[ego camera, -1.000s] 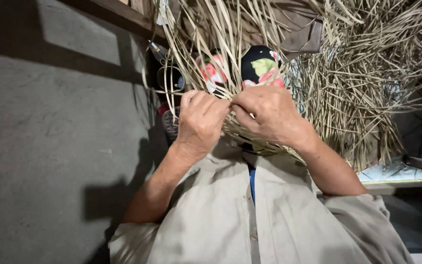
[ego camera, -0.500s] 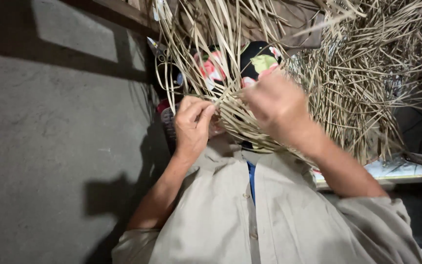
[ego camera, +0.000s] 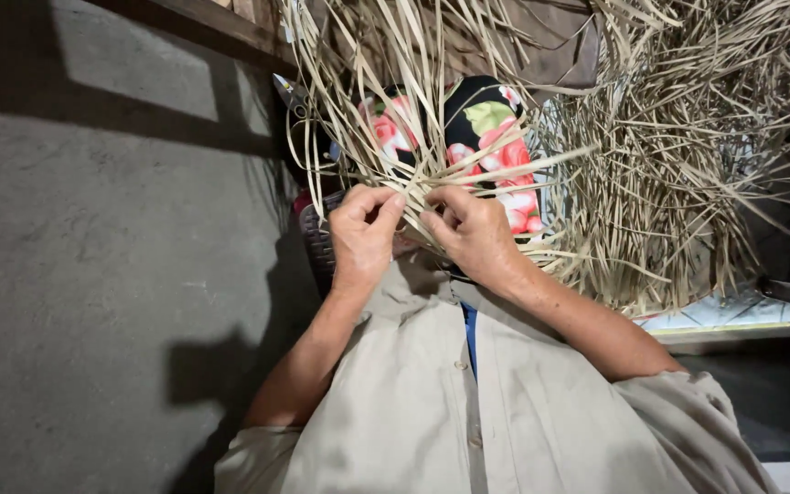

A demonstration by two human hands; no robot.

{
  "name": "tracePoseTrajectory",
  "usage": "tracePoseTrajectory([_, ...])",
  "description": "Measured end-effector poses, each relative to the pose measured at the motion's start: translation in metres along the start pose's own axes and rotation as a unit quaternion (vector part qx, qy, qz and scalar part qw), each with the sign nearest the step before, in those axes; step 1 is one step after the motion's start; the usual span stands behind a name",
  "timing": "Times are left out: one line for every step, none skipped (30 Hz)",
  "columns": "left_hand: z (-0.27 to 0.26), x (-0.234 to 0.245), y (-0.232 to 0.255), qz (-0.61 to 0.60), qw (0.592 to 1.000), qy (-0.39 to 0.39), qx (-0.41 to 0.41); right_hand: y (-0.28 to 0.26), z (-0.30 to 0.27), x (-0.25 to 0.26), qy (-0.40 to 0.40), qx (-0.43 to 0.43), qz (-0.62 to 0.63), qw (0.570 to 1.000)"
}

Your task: Weaving dried leaf strands together to create a larger structure, likely a mat or roofing material.

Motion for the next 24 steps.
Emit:
tracePoseTrajectory([0.000, -0.001, 0.003, 0.021, 1.000, 0.009, -0.019, 0.000, 0.002, 0.000, -0.010, -0.012, 0.031, 0.999])
tracePoseTrajectory([-0.001, -0.002, 0.006, 0.042, 0.998, 0.019, -0.038, 0.000, 0.004, 0.000, -0.021, -0.023, 0.061, 0.998])
tracePoseTrajectory([-0.002, -0.003, 0.006, 0.041, 0.998, 0.020, -0.038, -0.011, 0.005, 0.010, -0.022, -0.022, 0.060, 0.998])
tracePoseTrajectory([-0.002, -0.003, 0.006, 0.050, 0.997, 0.028, -0.046, -0.022, 0.006, 0.017, -0.096, -0.068, 0.140, 0.983])
tracePoseTrajectory([-0.002, -0.004, 0.006, 0.058, 0.996, 0.037, -0.053, -0.034, 0.006, 0.024, -0.170, -0.113, 0.217, 0.955])
tracePoseTrajectory([-0.002, -0.004, 0.001, 0.058, 0.996, 0.036, -0.051, -0.044, 0.013, 0.037, -0.171, -0.115, 0.217, 0.954])
tracePoseTrajectory([-0.002, -0.003, -0.005, 0.052, 0.997, 0.032, -0.047, -0.057, 0.020, 0.050, -0.209, -0.075, 0.284, 0.933])
tracePoseTrajectory([0.000, -0.003, -0.011, 0.044, 0.998, 0.029, -0.046, -0.069, 0.029, 0.063, -0.244, -0.031, 0.349, 0.904])
tracePoseTrajectory([0.000, -0.003, -0.007, 0.043, 0.998, 0.029, -0.048, -0.066, 0.038, 0.056, -0.243, -0.030, 0.348, 0.905])
tracePoseTrajectory([0.001, -0.004, -0.003, 0.048, 0.997, 0.032, -0.048, -0.066, 0.049, 0.051, -0.221, 0.132, 0.202, 0.945])
tracePoseTrajectory([0.001, -0.004, 0.001, 0.054, 0.997, 0.035, -0.048, -0.066, 0.059, 0.044, -0.189, 0.287, 0.047, 0.938])
tracePoseTrajectory([0.002, -0.004, 0.002, 0.055, 0.997, 0.037, -0.047, -0.059, 0.062, 0.034, -0.190, 0.287, 0.048, 0.938])
tracePoseTrajectory([0.002, -0.005, 0.003, 0.048, 0.997, 0.036, -0.050, -0.051, 0.065, 0.023, -0.200, 0.316, 0.005, 0.927])
tracePoseTrajectory([0.003, -0.006, 0.004, 0.040, 0.997, 0.034, -0.054, -0.044, 0.068, 0.012, -0.207, 0.344, -0.039, 0.915])
tracePoseTrajectory([0.003, -0.005, 0.006, 0.041, 0.997, 0.034, -0.054, -0.033, 0.074, 0.000, -0.207, 0.344, -0.038, 0.915])
tracePoseTrajectory([0.002, -0.005, 0.008, 0.071, 0.994, 0.029, -0.074, -0.022, 0.080, -0.013, -0.211, 0.335, -0.059, 0.916])
tracePoseTrajectory([0.001, -0.004, 0.011, 0.101, 0.990, 0.024, -0.094, -0.012, 0.086, -0.025, -0.215, 0.327, -0.080, 0.917])
tracePoseTrajectory([0.003, -0.004, 0.015, 0.102, 0.990, 0.023, -0.095, -0.016, 0.089, -0.024, -0.214, 0.327, -0.079, 0.917])
tracePoseTrajectory([0.004, -0.004, 0.020, 0.108, 0.988, 0.022, -0.106, -0.019, 0.092, -0.024, -0.251, 0.308, -0.072, 0.915])
tracePoseTrajectory([0.003, -0.005, 0.024, 0.114, 0.987, 0.023, -0.115, -0.022, 0.095, -0.024, -0.289, 0.288, -0.065, 0.911])
tracePoseTrajectory([0.004, -0.003, 0.019, 0.114, 0.987, 0.023, -0.114, -0.027, 0.095, -0.020, -0.290, 0.288, -0.064, 0.910])
tracePoseTrajectory([0.004, -0.002, 0.012, 0.090, 0.991, 0.008, -0.098, -0.031, 0.096, -0.016, -0.299, 0.273, -0.067, 0.912])
tracePoseTrajectory([0.005, -0.001, 0.006, 0.065, 0.995, -0.006, -0.081, -0.035, 0.097, -0.012, -0.308, 0.258, -0.070, 0.913])
tracePoseTrajectory([0.006, 0.000, 0.002, 0.065, 0.995, -0.007, -0.081, -0.042, 0.096, -0.007, -0.308, 0.258, -0.070, 0.913])
Point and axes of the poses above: each hand's wrist, its own z-axis towards the middle knuckle, its own x-axis out of the back of the hand, y = z × x, the point moved 2 cm from there along z, towards the middle knuckle, and after that the axes turned 10 degrees about y, right-handed, at the moved point
